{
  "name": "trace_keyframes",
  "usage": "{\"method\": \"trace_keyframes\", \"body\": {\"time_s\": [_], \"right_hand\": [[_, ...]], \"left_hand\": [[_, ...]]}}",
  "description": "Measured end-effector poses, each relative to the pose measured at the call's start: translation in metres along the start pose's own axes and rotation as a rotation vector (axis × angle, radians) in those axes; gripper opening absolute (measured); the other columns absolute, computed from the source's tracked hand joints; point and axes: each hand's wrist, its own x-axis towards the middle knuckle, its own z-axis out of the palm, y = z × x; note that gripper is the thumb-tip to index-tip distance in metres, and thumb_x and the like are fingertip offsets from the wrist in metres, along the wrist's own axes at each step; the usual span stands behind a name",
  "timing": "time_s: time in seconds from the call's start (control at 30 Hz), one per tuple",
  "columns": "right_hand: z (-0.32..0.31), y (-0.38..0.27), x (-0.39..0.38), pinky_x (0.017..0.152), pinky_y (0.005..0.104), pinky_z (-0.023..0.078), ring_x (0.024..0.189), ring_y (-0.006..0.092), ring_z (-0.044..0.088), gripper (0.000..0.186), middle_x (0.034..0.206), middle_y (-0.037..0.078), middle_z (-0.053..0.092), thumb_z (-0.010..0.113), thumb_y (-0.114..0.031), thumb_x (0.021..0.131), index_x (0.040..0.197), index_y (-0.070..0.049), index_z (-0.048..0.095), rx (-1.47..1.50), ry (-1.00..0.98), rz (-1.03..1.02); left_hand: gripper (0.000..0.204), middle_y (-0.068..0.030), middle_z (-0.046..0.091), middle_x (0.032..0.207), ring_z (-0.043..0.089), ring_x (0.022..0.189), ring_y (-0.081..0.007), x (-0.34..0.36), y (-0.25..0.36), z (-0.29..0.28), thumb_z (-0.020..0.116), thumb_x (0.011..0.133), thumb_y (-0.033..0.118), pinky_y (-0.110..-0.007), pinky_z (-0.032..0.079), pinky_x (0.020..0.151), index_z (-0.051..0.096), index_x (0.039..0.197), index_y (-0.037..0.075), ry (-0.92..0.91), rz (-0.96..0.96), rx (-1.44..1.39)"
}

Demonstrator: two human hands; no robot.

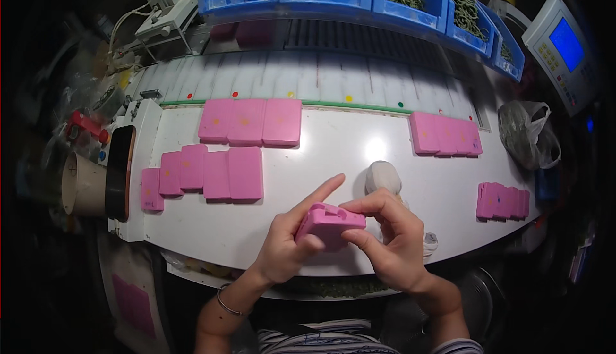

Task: Placing decorative botanicals and figurines into silicone molds and finishing them.

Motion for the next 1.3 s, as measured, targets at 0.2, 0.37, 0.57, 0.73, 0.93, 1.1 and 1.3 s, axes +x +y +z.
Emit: {"method": "trace_keyframes", "body": {"time_s": [0.2,0.37,0.57,0.73,0.93,1.1,1.3], "right_hand": [[0.012,0.002,0.010,0.067,0.0263,0.043,0.071,0.0160,0.052,0.022,0.079,0.008,0.055,0.065,0.002,0.073,0.094,0.001,0.060,-0.008,-0.005,0.027],[0.020,-0.002,0.021,0.072,0.0276,0.046,0.079,0.0165,0.056,0.027,0.082,0.008,0.057,0.068,-0.004,0.076,0.100,0.001,0.058,-0.059,-0.086,0.085],[-0.002,-0.016,0.066,0.074,0.0310,0.049,0.093,0.0226,0.059,0.043,0.109,0.014,0.053,0.068,-0.008,0.077,0.117,-0.002,0.052,-0.394,-0.335,-0.069],[-0.001,0.000,0.098,0.072,0.0310,0.049,0.089,0.0228,0.060,0.035,0.105,0.014,0.055,0.064,-0.007,0.079,0.112,-0.001,0.055,-0.472,-0.360,-0.087],[0.008,0.010,0.131,0.073,0.0296,0.049,0.085,0.0213,0.060,0.026,0.099,0.013,0.058,0.063,-0.002,0.077,0.103,0.000,0.061,-0.479,-0.381,-0.122],[0.006,0.034,0.172,0.068,0.0304,0.048,0.079,0.0230,0.060,0.016,0.089,0.013,0.061,0.061,-0.003,0.078,0.093,0.001,0.063,-0.503,-0.332,-0.192],[0.029,0.068,0.255,0.076,0.0400,0.046,0.085,0.0378,0.057,0.026,0.095,0.021,0.059,0.060,-0.012,0.079,0.101,0.002,0.059,-0.654,-0.147,-0.468]], "left_hand": [[0.058,-0.0084,0.064,0.102,0.058,0.093,-0.0124,-0.001,0.012,-0.005,0.055,0.089,0.040,-0.026,0.045,0.084,0.042,0.133,0.004,0.059,-0.164,0.061],[0.051,-0.0125,0.062,0.109,0.060,0.096,-0.0156,-0.006,0.019,-0.019,0.050,0.092,0.039,-0.027,0.044,0.088,0.044,0.132,0.006,0.090,-0.216,0.045],[0.049,-0.0061,0.061,0.092,0.058,0.080,-0.0133,0.013,0.053,-0.121,0.036,0.096,0.042,-0.027,0.048,0.073,0.055,0.112,0.000,0.442,-0.350,-0.054],[0.031,-0.0054,0.061,0.084,0.060,0.076,-0.0123,0.059,0.093,-0.222,0.054,0.084,0.026,-0.027,0.049,0.070,0.056,0.100,-0.001,0.645,-0.388,0.459],[0.039,-0.0126,0.064,0.078,0.063,0.077,-0.0255,0.104,0.074,-0.303,0.074,0.058,0.025,-0.031,0.049,0.075,0.062,0.086,0.000,0.890,-0.295,1.438],[0.041,-0.0175,0.063,0.087,0.060,0.086,-0.0318,0.121,0.060,-0.326,0.076,0.058,0.028,-0.036,0.047,0.079,0.063,0.087,0.002,0.864,-0.385,1.464],[0.043,-0.0276,0.056,0.099,0.047,0.103,-0.0409,0.139,0.047,-0.270,0.069,0.070,0.034,-0.044,0.040,0.089,0.063,0.089,-0.004,0.649,-0.255,1.744]]}}
